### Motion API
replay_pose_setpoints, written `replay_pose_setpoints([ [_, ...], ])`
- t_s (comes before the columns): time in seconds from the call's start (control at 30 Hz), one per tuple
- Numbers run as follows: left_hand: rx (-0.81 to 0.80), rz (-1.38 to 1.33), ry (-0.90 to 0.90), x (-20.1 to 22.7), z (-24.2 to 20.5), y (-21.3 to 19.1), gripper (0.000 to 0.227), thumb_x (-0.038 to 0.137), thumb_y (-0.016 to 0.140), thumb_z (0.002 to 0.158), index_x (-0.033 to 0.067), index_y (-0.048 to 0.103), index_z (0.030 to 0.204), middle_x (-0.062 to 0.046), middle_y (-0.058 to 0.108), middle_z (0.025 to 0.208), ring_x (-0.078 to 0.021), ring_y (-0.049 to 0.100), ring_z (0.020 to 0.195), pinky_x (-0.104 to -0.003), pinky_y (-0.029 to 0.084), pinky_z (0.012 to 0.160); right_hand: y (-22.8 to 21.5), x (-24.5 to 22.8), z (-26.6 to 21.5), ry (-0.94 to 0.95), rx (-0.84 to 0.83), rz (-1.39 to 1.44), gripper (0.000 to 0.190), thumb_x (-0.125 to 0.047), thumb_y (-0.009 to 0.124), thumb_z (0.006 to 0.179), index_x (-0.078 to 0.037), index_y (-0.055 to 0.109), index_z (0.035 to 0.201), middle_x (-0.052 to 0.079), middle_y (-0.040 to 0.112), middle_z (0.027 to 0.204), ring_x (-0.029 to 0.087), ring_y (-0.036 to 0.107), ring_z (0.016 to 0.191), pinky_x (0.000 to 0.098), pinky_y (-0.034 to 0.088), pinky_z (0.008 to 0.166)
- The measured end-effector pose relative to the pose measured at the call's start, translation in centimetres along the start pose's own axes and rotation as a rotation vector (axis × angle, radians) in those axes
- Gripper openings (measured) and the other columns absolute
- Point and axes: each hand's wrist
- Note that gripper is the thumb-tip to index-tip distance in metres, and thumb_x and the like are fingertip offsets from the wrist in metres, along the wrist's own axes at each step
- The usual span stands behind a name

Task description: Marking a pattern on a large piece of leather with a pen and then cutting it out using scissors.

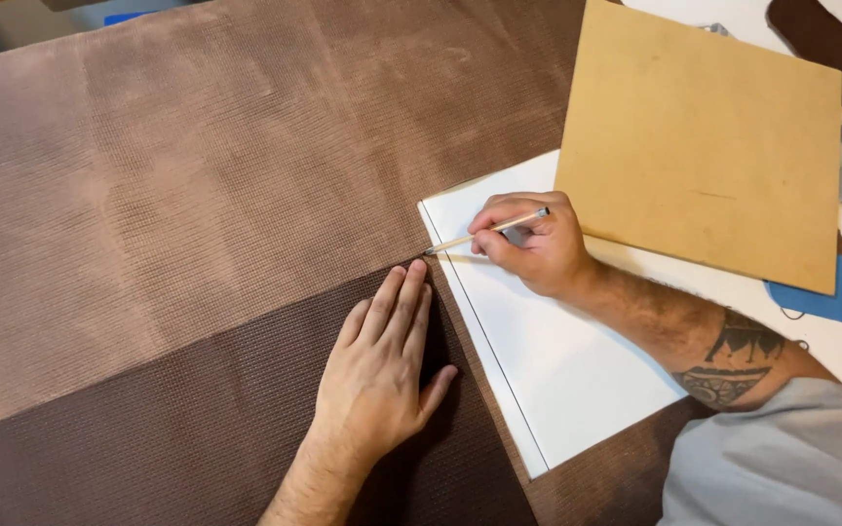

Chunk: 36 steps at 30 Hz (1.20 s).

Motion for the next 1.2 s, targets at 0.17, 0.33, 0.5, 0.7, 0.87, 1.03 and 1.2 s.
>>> replay_pose_setpoints([
  [0.17, -0.014, 0.007, -0.007, 0.14, -0.17, 0.02, 0.085, 0.061, 0.042, 0.098, -0.0011, 0.037, 0.156, -0.015, 0.026, 0.171, -0.0289, 0.025, 0.157, -0.042, 0.029, 0.120, 0.12, -0.07, -0.10, 0.004, -0.002, 0.008, 0.010, -0.002, 0.063, 0.093, 0.001, 0.069, 0.086, 0.008, 0.070, 0.074, 0.017, 0.066, 0.068, 0.0293, 0.054, 0.068],
  [0.33, -0.017, 0.023, -0.007, 0.19, -0.17, 0.12, 0.086, 0.062, 0.041, 0.097, -0.0008, 0.037, 0.156, -0.015, 0.024, 0.171, -0.0290, 0.024, 0.158, -0.042, 0.029, 0.120, 0.04, 0.29, -0.17, -0.009, 0.005, 0.005, 0.011, -0.003, 0.064, 0.095, 0.001, 0.069, 0.087, 0.008, 0.071, 0.075, 0.017, 0.065, 0.069, 0.0296, 0.054, 0.068],
  [0.5, -0.011, 0.028, -0.010, 0.20, -0.21, 0.08, 0.087, 0.062, 0.041, 0.097, -0.0010, 0.037, 0.157, -0.014, 0.024, 0.172, -0.0283, 0.024, 0.158, -0.041, 0.029, 0.120, 0.00, 0.23, -0.08, -0.005, 0.000, -0.005, 0.010, -0.003, 0.064, 0.094, 0.000, 0.070, 0.086, 0.007, 0.071, 0.074, 0.017, 0.065, 0.067, 0.0290, 0.053, 0.066],
  [0.7, -0.012, 0.023, -0.016, 0.20, -0.19, 0.13, 0.087, 0.062, 0.043, 0.096, -0.0006, 0.037, 0.157, -0.014, 0.024, 0.172, -0.0278, 0.024, 0.158, -0.041, 0.030, 0.120, 0.07, 0.51, -0.28, 0.021, 0.004, 0.035, 0.011, -0.004, 0.064, 0.095, 0.002, 0.070, 0.089, 0.011, 0.072, 0.076, 0.017, 0.067, 0.068, 0.0284, 0.055, 0.065],
  [0.87, -0.012, 0.029, -0.030, 0.25, -0.28, 0.21, 0.089, 0.063, 0.045, 0.095, 0.0003, 0.037, 0.157, -0.013, 0.024, 0.172, -0.0271, 0.024, 0.158, -0.041, 0.029, 0.120, 0.21, 0.40, -0.23, 0.032, -0.006, 0.022, 0.012, -0.005, 0.064, 0.095, 0.003, 0.070, 0.089, 0.011, 0.072, 0.077, 0.018, 0.067, 0.068, 0.0288, 0.055, 0.065],
  [1.03, 0.027, -0.059, -0.029, 0.23, 0.07, 0.04, 0.086, 0.059, 0.052, 0.089, 0.0001, 0.046, 0.151, -0.016, 0.031, 0.169, -0.0311, 0.032, 0.154, -0.045, 0.034, 0.116, 0.24, 0.19, -0.09, 0.019, -0.010, 0.019, 0.014, -0.006, 0.064, 0.096, 0.003, 0.070, 0.088, 0.012, 0.071, 0.076, 0.018, 0.066, 0.067, 0.0285, 0.054, 0.064],
  [1.2, 0.049, -0.046, -0.035, 0.28, 0.06, 0.19, 0.086, 0.059, 0.055, 0.086, 0.0005, 0.050, 0.149, -0.016, 0.034, 0.167, -0.0310, 0.035, 0.152, -0.046, 0.036, 0.115, 0.56, -0.20, 0.09, 0.003, -0.021, 0.038, 0.010, -0.003, 0.065, 0.095, 0.004, 0.070, 0.089, 0.013, 0.071, 0.077, 0.019, 0.066, 0.069, 0.0290, 0.055, 0.066],
])
Point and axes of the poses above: each hand's wrist, its own z-axis towards the middle knuckle, its own y-axis out of the palm, x = y × z
